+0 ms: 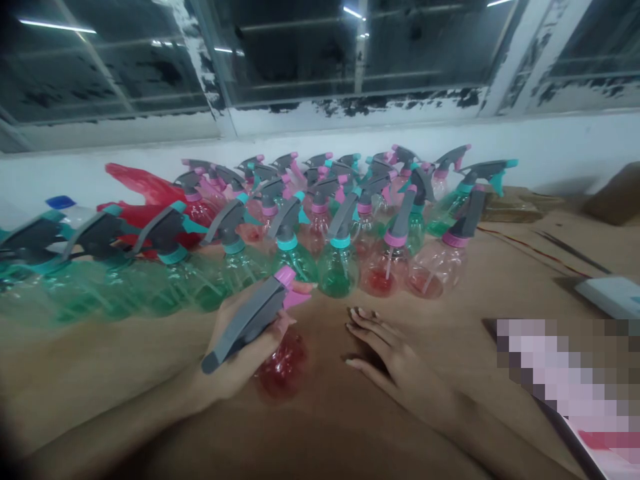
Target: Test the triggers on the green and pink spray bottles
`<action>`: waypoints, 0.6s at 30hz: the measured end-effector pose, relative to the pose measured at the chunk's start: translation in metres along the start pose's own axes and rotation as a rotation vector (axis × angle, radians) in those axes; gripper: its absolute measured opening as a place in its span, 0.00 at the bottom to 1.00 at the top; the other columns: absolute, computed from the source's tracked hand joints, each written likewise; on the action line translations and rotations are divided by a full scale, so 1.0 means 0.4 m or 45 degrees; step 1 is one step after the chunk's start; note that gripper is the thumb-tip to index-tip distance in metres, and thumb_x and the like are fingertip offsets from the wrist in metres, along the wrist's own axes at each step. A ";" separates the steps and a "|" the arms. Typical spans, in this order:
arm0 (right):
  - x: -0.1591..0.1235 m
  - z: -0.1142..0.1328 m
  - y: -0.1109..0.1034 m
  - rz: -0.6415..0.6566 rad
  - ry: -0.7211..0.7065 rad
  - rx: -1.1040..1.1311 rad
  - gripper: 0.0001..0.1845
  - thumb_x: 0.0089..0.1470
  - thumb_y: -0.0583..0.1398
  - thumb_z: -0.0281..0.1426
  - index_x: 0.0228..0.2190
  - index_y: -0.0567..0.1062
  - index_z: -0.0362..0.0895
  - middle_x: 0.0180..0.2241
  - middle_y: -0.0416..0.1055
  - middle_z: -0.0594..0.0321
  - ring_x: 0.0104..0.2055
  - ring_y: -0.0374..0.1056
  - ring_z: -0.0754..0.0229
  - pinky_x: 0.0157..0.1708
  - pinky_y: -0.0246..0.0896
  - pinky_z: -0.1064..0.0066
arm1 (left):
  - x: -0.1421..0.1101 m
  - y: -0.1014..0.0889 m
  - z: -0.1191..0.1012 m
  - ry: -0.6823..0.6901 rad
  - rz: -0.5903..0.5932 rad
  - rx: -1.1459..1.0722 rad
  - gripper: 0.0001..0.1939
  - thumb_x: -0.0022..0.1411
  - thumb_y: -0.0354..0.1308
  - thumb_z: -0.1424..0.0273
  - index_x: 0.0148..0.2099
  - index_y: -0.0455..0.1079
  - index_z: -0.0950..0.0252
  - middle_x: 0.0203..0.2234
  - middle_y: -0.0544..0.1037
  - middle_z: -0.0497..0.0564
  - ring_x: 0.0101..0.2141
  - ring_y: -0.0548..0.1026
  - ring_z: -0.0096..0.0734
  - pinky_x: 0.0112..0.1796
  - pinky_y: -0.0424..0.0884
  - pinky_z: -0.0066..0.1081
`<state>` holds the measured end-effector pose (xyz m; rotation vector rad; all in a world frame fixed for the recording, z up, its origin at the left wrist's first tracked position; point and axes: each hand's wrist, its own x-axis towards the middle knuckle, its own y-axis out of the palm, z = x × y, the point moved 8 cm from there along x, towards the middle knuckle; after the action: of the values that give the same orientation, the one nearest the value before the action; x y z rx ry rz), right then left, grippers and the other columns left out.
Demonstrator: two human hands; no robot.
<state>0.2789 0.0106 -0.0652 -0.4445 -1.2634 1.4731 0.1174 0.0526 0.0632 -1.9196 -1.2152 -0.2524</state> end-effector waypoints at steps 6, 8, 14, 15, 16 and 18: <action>-0.001 -0.003 0.001 0.010 0.009 0.005 0.26 0.56 0.55 0.38 0.55 0.61 0.47 0.57 0.60 0.59 0.59 0.55 0.54 0.56 0.54 0.55 | -0.006 -0.002 0.005 -0.030 -0.030 0.003 0.07 0.48 0.50 0.77 0.30 0.64 0.61 0.23 0.70 0.46 0.23 0.69 0.29 0.26 0.67 0.31; -0.001 -0.002 0.002 0.022 0.010 -0.002 0.26 0.56 0.54 0.38 0.56 0.61 0.46 0.57 0.60 0.58 0.59 0.54 0.54 0.56 0.53 0.54 | -0.006 0.000 0.007 -0.034 -0.014 0.014 0.07 0.48 0.50 0.77 0.30 0.65 0.62 0.23 0.71 0.47 0.23 0.69 0.30 0.26 0.68 0.31; 0.001 0.000 -0.001 0.011 0.001 0.009 0.26 0.56 0.55 0.38 0.56 0.61 0.46 0.57 0.60 0.58 0.59 0.54 0.54 0.56 0.54 0.54 | -0.002 0.010 0.012 -0.081 0.083 -0.094 0.12 0.48 0.49 0.77 0.36 0.66 0.62 0.27 0.71 0.48 0.27 0.72 0.32 0.30 0.71 0.33; 0.001 0.000 0.000 0.019 0.001 0.012 0.26 0.56 0.55 0.38 0.56 0.60 0.46 0.57 0.60 0.58 0.59 0.54 0.54 0.56 0.54 0.54 | 0.000 0.012 0.010 -0.081 0.095 -0.134 0.14 0.47 0.49 0.78 0.37 0.66 0.61 0.27 0.71 0.48 0.28 0.72 0.32 0.31 0.71 0.33; 0.001 -0.001 0.001 0.026 0.002 0.015 0.27 0.56 0.55 0.37 0.56 0.60 0.47 0.57 0.60 0.58 0.59 0.54 0.54 0.56 0.54 0.54 | 0.002 0.013 0.007 -0.079 0.104 -0.172 0.16 0.46 0.49 0.79 0.39 0.66 0.61 0.26 0.70 0.47 0.28 0.72 0.31 0.32 0.72 0.33; 0.001 0.000 0.000 0.020 0.000 0.027 0.27 0.56 0.55 0.37 0.56 0.59 0.48 0.57 0.60 0.59 0.59 0.54 0.53 0.56 0.54 0.54 | 0.006 0.014 0.003 -0.073 0.120 -0.215 0.19 0.46 0.48 0.80 0.41 0.66 0.60 0.27 0.70 0.47 0.28 0.72 0.30 0.33 0.73 0.32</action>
<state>0.2789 0.0110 -0.0653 -0.4414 -1.2462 1.4984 0.1230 0.0540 0.0608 -2.1371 -1.1682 -0.2588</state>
